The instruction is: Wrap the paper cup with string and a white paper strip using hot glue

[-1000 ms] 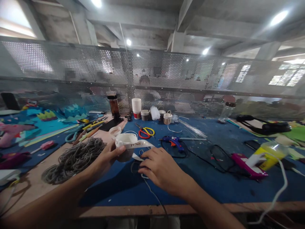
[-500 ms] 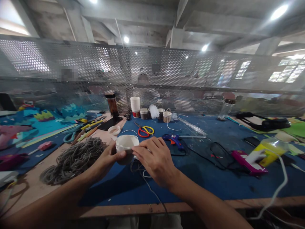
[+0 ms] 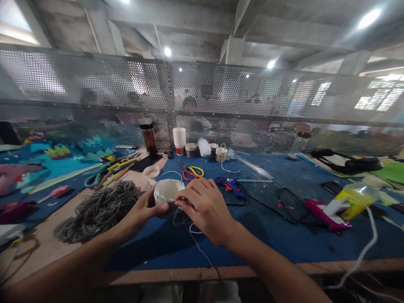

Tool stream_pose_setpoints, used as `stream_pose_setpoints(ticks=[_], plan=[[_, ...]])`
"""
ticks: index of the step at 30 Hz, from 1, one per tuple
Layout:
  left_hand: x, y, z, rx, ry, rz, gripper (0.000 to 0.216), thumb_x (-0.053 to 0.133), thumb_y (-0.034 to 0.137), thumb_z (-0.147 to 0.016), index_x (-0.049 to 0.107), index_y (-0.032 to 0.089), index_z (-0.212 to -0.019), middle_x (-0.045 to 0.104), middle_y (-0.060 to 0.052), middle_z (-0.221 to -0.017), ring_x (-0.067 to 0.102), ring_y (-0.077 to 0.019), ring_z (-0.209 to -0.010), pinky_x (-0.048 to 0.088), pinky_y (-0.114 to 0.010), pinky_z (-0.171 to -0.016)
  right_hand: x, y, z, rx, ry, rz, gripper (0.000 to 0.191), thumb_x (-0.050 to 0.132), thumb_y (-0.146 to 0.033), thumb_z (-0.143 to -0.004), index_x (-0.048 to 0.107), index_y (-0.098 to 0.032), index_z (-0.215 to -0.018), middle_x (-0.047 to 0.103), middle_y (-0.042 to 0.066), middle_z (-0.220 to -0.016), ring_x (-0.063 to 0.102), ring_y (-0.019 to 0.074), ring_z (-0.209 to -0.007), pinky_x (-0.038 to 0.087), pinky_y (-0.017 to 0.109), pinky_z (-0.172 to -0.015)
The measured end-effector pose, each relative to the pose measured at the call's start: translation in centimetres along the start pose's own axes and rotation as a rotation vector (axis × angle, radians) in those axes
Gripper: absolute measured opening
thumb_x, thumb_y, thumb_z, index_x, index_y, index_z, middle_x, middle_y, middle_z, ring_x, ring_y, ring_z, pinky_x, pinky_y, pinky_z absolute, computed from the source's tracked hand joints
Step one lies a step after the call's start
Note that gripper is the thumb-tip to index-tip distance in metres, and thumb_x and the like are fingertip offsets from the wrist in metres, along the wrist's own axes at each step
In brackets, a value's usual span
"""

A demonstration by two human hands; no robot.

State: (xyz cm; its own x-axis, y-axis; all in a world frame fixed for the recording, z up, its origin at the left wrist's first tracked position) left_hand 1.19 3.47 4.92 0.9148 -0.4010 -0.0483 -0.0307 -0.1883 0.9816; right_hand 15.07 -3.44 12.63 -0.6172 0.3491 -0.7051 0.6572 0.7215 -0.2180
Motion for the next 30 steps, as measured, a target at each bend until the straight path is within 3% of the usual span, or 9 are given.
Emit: stream_pose_setpoints(ticks=[7,13,17,24,30], plan=[[0.2,-0.4,0.0,-0.002,-0.029,-0.010,0.053,0.082,0.040,-0.072,0.060,0.019,-0.116,0.065,-0.004,-0.097,0.055,-0.0169,-0.083,0.047,-0.025,-0.070,0.6,0.8,0.0,0.040,-0.080,-0.075,0.006,0.066,-0.028,-0.095,0.063,-0.023,-0.094,0.065,0.000,-0.092,0.056,0.0180,-0.092,0.038,0.033,-0.081],[0.1,-0.5,-0.2,-0.019,-0.014,0.012,0.056,0.081,0.043,-0.072,0.060,0.019,-0.118,0.066,-0.006,-0.102,0.057,-0.0195,-0.087,0.048,-0.026,-0.070,-0.5,1.0,0.5,0.044,0.120,-0.120,0.016,0.066,-0.030,-0.094,0.065,-0.022,-0.108,0.065,0.001,-0.088,0.058,0.0178,-0.088,0.043,0.033,-0.080],[0.2,-0.3,-0.1,-0.021,-0.020,0.032,0.055,0.081,0.042,-0.072,0.060,0.020,-0.117,0.066,-0.005,-0.103,0.057,-0.0196,-0.090,0.049,-0.026,-0.074,-0.7,0.0,0.8,-0.028,0.157,-0.102,0.013,0.065,-0.027,-0.095,0.068,-0.022,-0.107,0.067,0.003,-0.092,0.058,0.0182,-0.090,0.043,0.034,-0.081],[0.5,0.2,0.3,-0.012,-0.032,0.000,0.051,0.081,0.041,-0.073,0.060,0.019,-0.114,0.064,-0.003,-0.099,0.055,-0.0181,-0.087,0.047,-0.025,-0.073,0.0,-0.4,0.6,-0.026,0.103,-0.045,0.010,0.062,-0.028,-0.097,0.069,-0.023,-0.102,0.066,0.003,-0.092,0.057,0.0191,-0.091,0.042,0.036,-0.081],[0.8,0.4,0.3,0.006,-0.046,-0.012,0.054,0.082,0.038,-0.072,0.057,0.018,-0.115,0.063,-0.003,-0.098,0.055,-0.0175,-0.087,0.046,-0.025,-0.075,0.9,0.2,0.2,0.062,-0.045,-0.096,0.009,0.061,-0.028,-0.098,0.065,-0.020,-0.096,0.064,0.004,-0.092,0.056,0.0191,-0.091,0.042,0.035,-0.083]])
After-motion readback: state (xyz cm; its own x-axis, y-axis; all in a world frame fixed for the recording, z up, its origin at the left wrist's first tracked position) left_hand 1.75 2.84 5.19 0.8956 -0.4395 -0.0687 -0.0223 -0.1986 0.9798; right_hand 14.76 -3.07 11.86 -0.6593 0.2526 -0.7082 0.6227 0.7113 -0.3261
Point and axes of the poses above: each hand's wrist, its own z-axis away from the middle knuckle, its own x-axis out of the palm, y = z × x, the point moved 9 cm from there along -z, towards the middle knuckle
